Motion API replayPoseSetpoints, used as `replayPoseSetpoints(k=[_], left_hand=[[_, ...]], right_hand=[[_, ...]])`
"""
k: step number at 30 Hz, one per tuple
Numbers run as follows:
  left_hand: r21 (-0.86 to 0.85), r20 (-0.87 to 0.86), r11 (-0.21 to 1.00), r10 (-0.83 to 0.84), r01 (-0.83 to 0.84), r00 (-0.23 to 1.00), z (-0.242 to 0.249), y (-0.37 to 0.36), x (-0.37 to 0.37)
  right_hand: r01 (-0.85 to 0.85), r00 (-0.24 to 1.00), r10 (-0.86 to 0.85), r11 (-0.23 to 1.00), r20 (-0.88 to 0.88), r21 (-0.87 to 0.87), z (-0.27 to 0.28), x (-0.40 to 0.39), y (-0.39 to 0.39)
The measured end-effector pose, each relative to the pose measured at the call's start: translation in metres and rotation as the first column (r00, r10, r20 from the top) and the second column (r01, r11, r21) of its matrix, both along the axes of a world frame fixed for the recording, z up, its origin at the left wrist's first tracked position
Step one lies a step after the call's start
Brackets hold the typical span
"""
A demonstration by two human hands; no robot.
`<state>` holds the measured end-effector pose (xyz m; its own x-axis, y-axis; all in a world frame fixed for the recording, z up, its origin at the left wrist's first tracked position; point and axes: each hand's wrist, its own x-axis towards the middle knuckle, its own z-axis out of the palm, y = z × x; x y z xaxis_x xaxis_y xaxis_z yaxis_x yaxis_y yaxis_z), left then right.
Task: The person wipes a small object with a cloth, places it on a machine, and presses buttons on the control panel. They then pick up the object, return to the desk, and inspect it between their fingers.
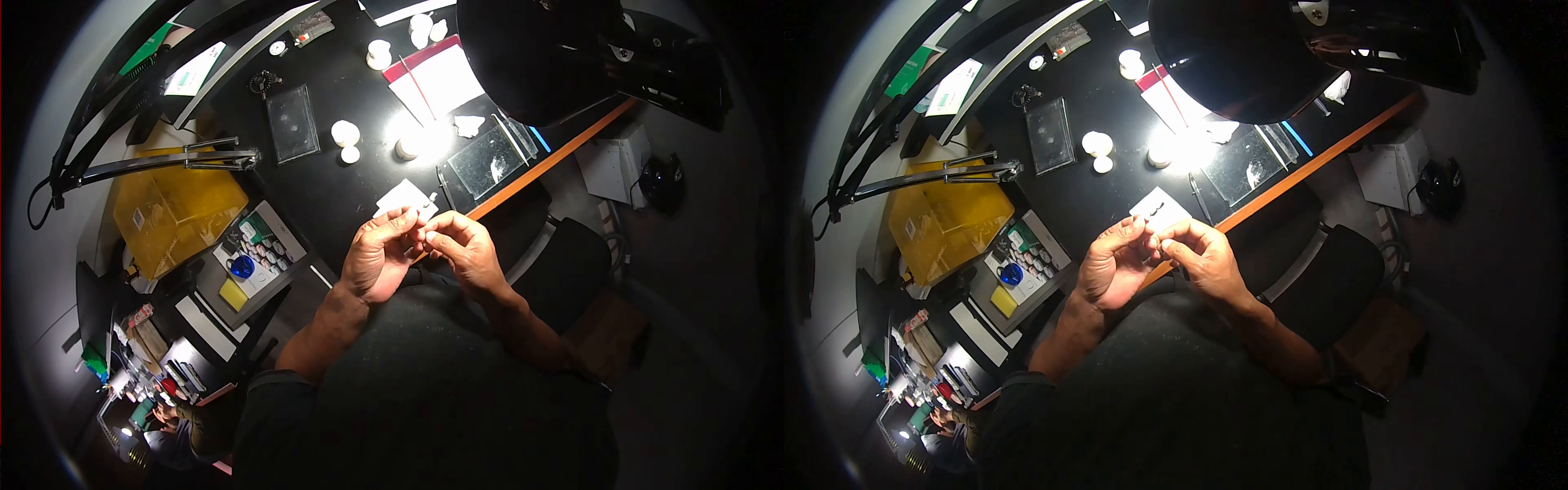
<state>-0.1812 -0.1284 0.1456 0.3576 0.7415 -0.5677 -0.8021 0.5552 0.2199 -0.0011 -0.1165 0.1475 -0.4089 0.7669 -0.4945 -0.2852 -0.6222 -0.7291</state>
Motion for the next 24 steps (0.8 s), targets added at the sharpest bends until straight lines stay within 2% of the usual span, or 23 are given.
replayPoseSetpoints(k=[20,23,24], left_hand=[[-0.075,0.124,0.997,0.016,-0.007,0.992,-0.003,-0.001,-0.003],[-0.117,0.139,0.993,0.017,-0.001,0.99,-0.002,-0.002,-0.001],[-0.136,0.146,0.991,0.014,0.006,0.989,-0.001,-0.002,0.0]], right_hand=[[0.026,1.0,-0.026,0.999,0.017,0.029,0.005,-0.002,-0.001],[0.117,0.967,-0.16,0.97,0.198,0.213,0.009,-0.009,-0.006],[0.156,0.947,-0.238,0.928,0.217,0.34,0.009,-0.012,-0.007]])
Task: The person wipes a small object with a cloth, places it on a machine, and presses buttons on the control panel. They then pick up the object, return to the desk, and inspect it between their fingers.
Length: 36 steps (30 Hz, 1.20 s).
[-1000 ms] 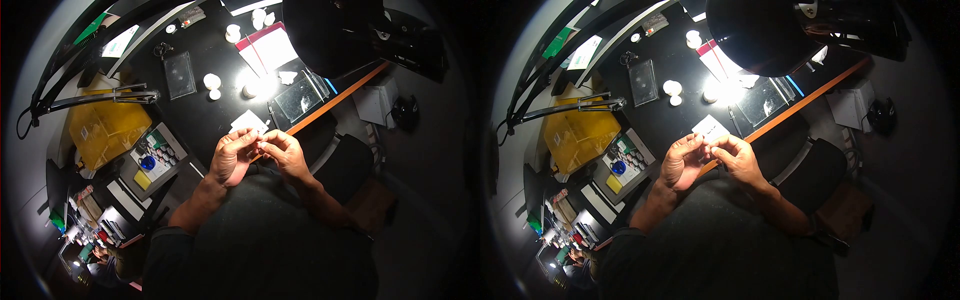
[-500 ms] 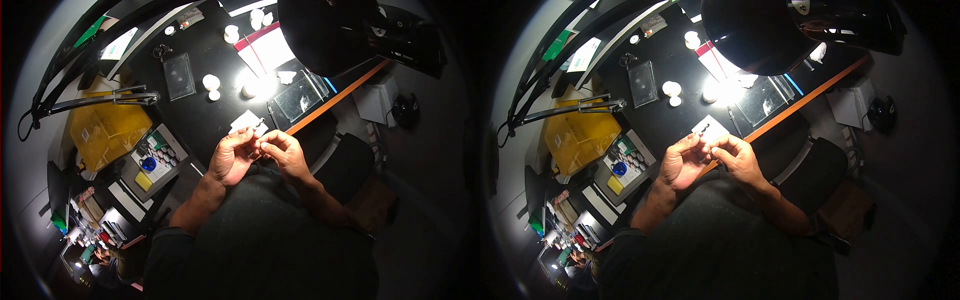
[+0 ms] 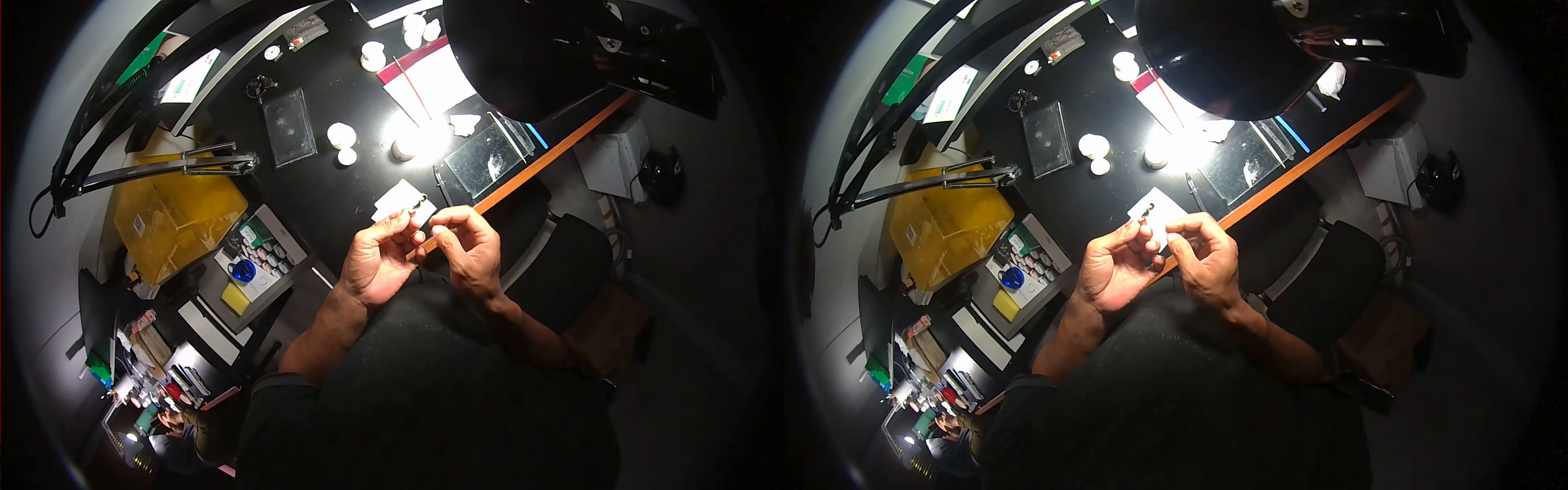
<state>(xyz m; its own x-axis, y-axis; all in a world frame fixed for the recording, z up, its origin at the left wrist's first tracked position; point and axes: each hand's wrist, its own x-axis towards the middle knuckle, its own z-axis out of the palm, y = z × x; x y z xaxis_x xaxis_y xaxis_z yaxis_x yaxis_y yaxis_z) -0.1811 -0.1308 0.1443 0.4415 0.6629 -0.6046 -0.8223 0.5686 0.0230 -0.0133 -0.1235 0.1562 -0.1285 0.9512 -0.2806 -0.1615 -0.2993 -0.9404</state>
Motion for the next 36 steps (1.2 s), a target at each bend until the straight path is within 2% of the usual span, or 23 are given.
replayPoseSetpoints(k=[2,3,5,9,10,13,19,22,25,34,36], left_hand=[[-0.029,0.0,0.999,0.018,-0.018,1.0,0.0,-0.002,0.003],[-0.044,0.0,0.999,0.028,-0.028,1.0,-0.001,-0.003,0.004],[0.054,-0.125,0.997,0.054,-0.048,0.991,-0.003,-0.006,0.008],[0.185,-0.334,0.981,0.115,-0.054,0.936,0.003,-0.007,0.012],[0.186,-0.341,0.981,0.12,-0.058,0.932,0.004,-0.007,0.012],[0.19,-0.366,0.979,0.137,-0.07,0.92,0.005,-0.007,0.012],[0.207,-0.379,0.975,0.151,-0.076,0.913,0.004,-0.009,0.011],[0.208,-0.387,0.975,0.154,-0.077,0.909,0.002,-0.009,0.012],[0.216,-0.413,0.974,0.155,-0.068,0.898,0.001,-0.009,0.013],[0.229,-0.445,0.972,0.145,-0.044,0.884,-0.006,-0.011,0.01],[0.217,-0.445,0.976,0.128,-0.032,0.886,-0.007,-0.011,0.009]], right_hand=[[0.097,0.989,-0.121,0.962,0.08,0.256,0.0,-0.004,-0.001],[0.071,0.983,-0.129,0.925,0.133,0.374,0.002,-0.003,0.001],[-0.008,0.96,-0.159,0.81,0.233,0.586,0.008,-0.003,0.008],[-0.056,0.949,-0.186,0.7,0.257,0.712,0.008,-0.004,0.012],[-0.067,0.939,-0.206,0.674,0.274,0.735,0.004,-0.005,0.012],[-0.134,0.914,-0.215,0.642,0.345,0.755,0.004,-0.004,0.012],[-0.187,0.911,-0.158,0.666,0.382,0.722,0.009,-0.005,0.013],[-0.139,0.915,-0.203,0.651,0.348,0.746,0.006,-0.007,0.015],[-0.196,0.914,-0.138,0.674,0.382,0.712,0.009,-0.005,0.013],[-0.229,0.9,-0.135,0.663,0.414,0.713,0.004,-0.007,0.017],[-0.185,0.902,-0.178,0.662,0.392,0.726,-0.001,-0.008,0.018]])
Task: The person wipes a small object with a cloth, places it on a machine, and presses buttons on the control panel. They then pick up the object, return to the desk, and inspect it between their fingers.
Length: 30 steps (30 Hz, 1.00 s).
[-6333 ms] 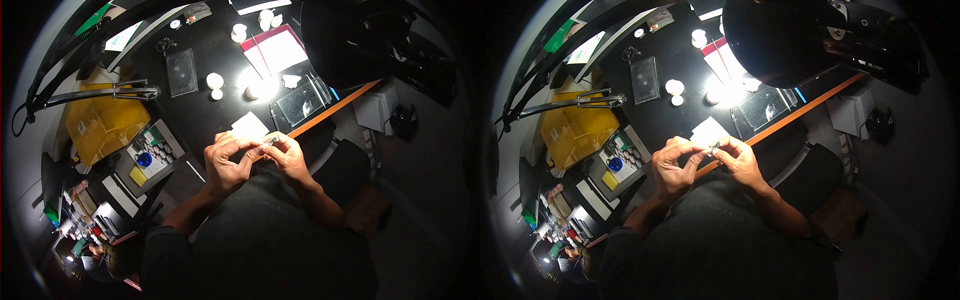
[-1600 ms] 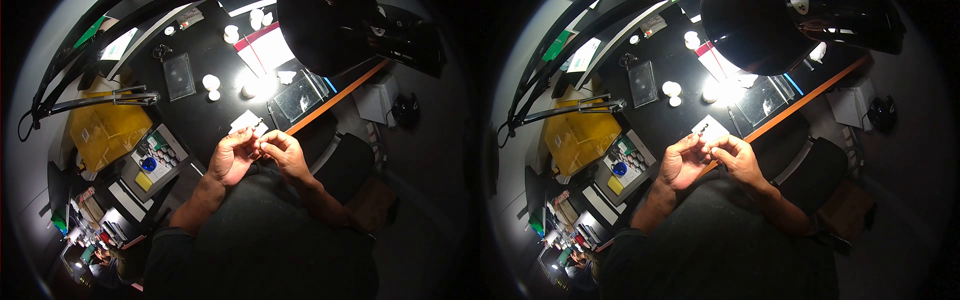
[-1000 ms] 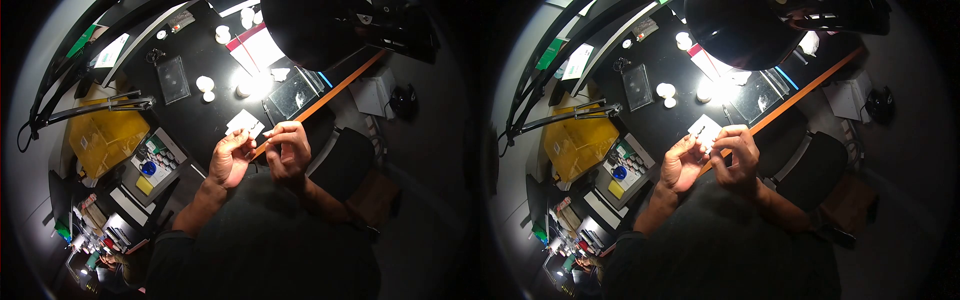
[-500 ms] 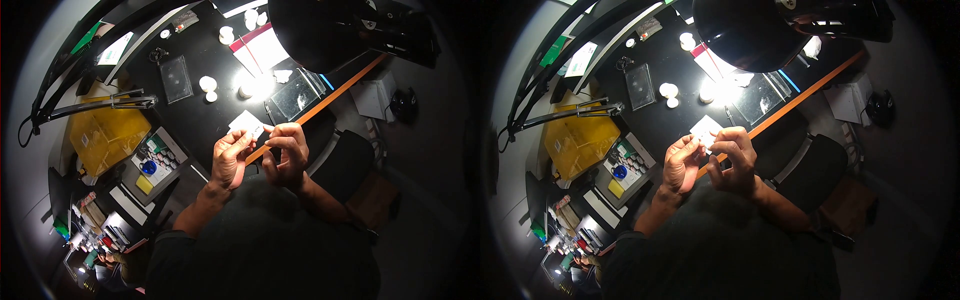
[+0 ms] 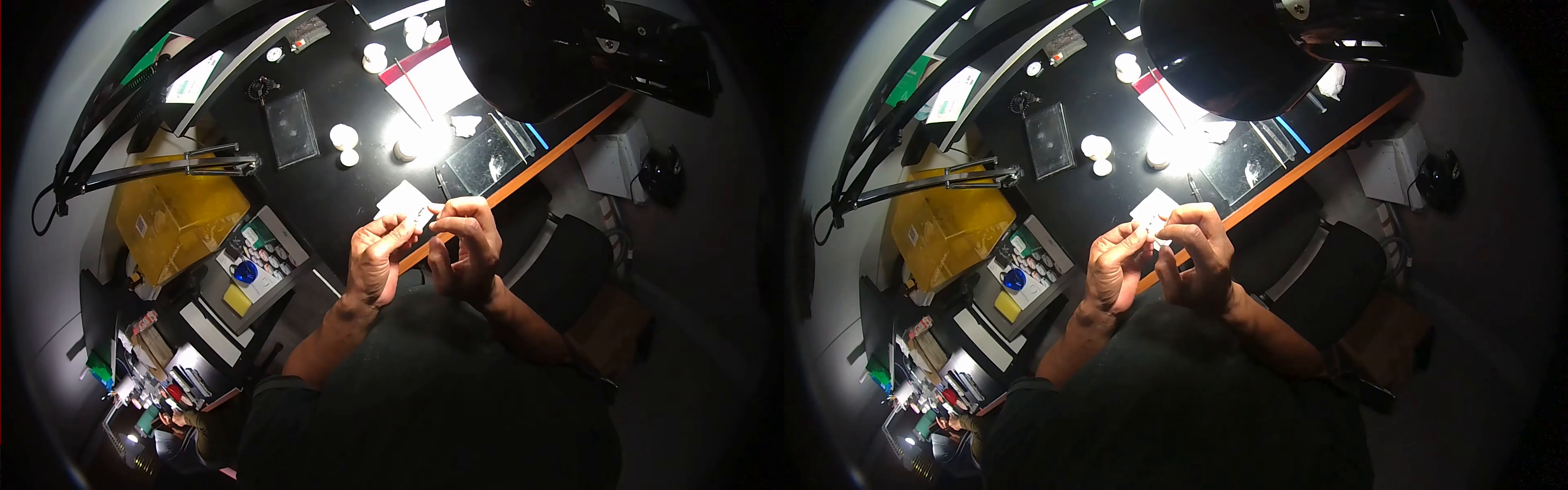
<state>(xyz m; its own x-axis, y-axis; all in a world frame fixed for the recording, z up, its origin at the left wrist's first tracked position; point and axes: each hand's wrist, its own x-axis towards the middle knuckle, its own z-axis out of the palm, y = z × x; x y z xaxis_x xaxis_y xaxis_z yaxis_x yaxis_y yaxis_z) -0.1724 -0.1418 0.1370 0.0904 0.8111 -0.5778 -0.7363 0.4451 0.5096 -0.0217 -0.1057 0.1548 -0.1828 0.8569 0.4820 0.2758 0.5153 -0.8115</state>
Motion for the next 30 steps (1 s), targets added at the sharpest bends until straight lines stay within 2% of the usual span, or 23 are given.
replayPoseSetpoints(k=[10,18,24,30], left_hand=[[-0.078,0.095,0.994,-0.063,0.071,0.993,-0.004,-0.001,-0.006],[-0.103,0.074,0.991,-0.075,0.082,0.994,-0.007,-0.003,-0.006],[-0.195,0.205,0.971,-0.097,0.138,0.974,-0.011,-0.004,-0.009],[-0.18,0.213,0.973,-0.106,0.146,0.971,-0.017,-0.007,-0.009]], right_hand=[[0.12,0.993,-0.119,0.992,0.025,-0.05,-0.006,-0.003,0.007],[0.088,0.996,-0.087,0.993,0.014,-0.077,-0.009,0.0,0.011],[0.008,1.0,-0.01,0.99,-0.009,-0.141,-0.009,0.004,0.013],[-0.029,0.999,0.034,0.985,0.024,-0.169,-0.002,0.009,0.016]])
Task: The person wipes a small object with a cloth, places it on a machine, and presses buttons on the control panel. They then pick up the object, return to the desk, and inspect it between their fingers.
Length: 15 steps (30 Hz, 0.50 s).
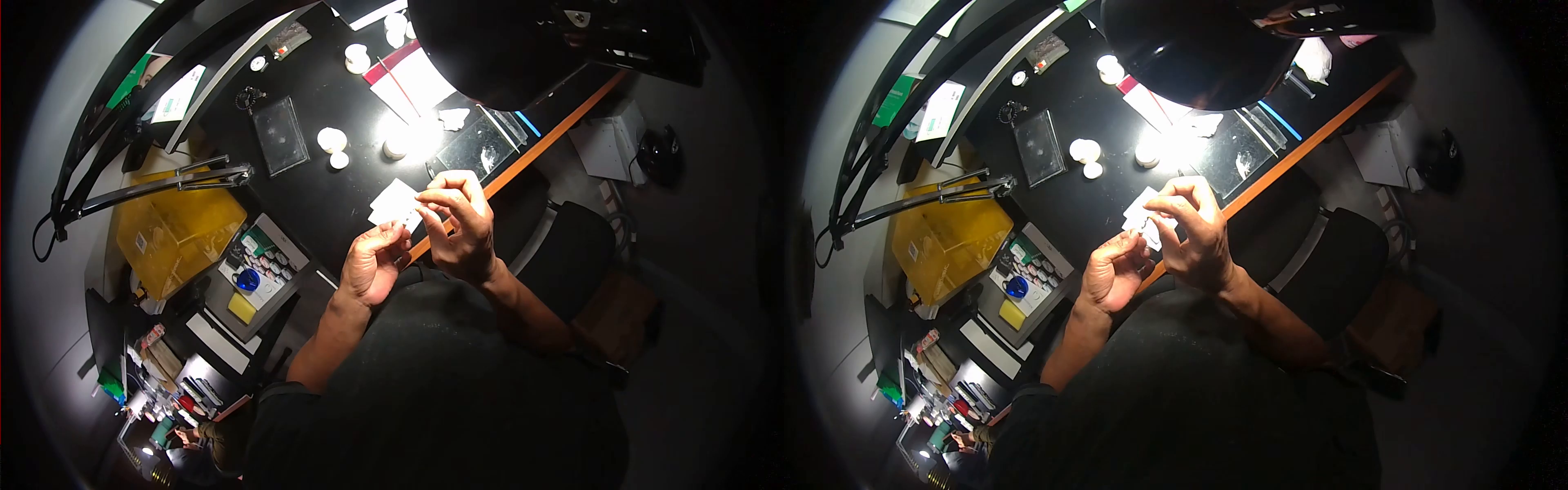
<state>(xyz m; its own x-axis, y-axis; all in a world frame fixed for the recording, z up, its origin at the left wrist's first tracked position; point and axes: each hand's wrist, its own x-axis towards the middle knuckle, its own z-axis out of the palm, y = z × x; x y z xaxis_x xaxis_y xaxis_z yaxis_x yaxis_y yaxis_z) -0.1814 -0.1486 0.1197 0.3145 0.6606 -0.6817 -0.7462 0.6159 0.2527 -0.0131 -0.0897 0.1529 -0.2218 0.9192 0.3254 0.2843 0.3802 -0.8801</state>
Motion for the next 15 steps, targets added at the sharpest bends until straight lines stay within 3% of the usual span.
replayPoseSetpoints(k=[6,15], left_hand=[[-0.014,-0.068,1.0,0.009,-0.01,0.998,0.0,-0.002,-0.001],[-0.169,0.142,0.986,0.027,-0.003,0.99,-0.005,-0.001,-0.004]], right_hand=[[-0.002,0.999,0.002,1.0,0.051,0.014,0.002,0.0,0.001],[0.023,1.0,-0.023,1.0,0.0,0.001,0.004,0.003,0.001]])
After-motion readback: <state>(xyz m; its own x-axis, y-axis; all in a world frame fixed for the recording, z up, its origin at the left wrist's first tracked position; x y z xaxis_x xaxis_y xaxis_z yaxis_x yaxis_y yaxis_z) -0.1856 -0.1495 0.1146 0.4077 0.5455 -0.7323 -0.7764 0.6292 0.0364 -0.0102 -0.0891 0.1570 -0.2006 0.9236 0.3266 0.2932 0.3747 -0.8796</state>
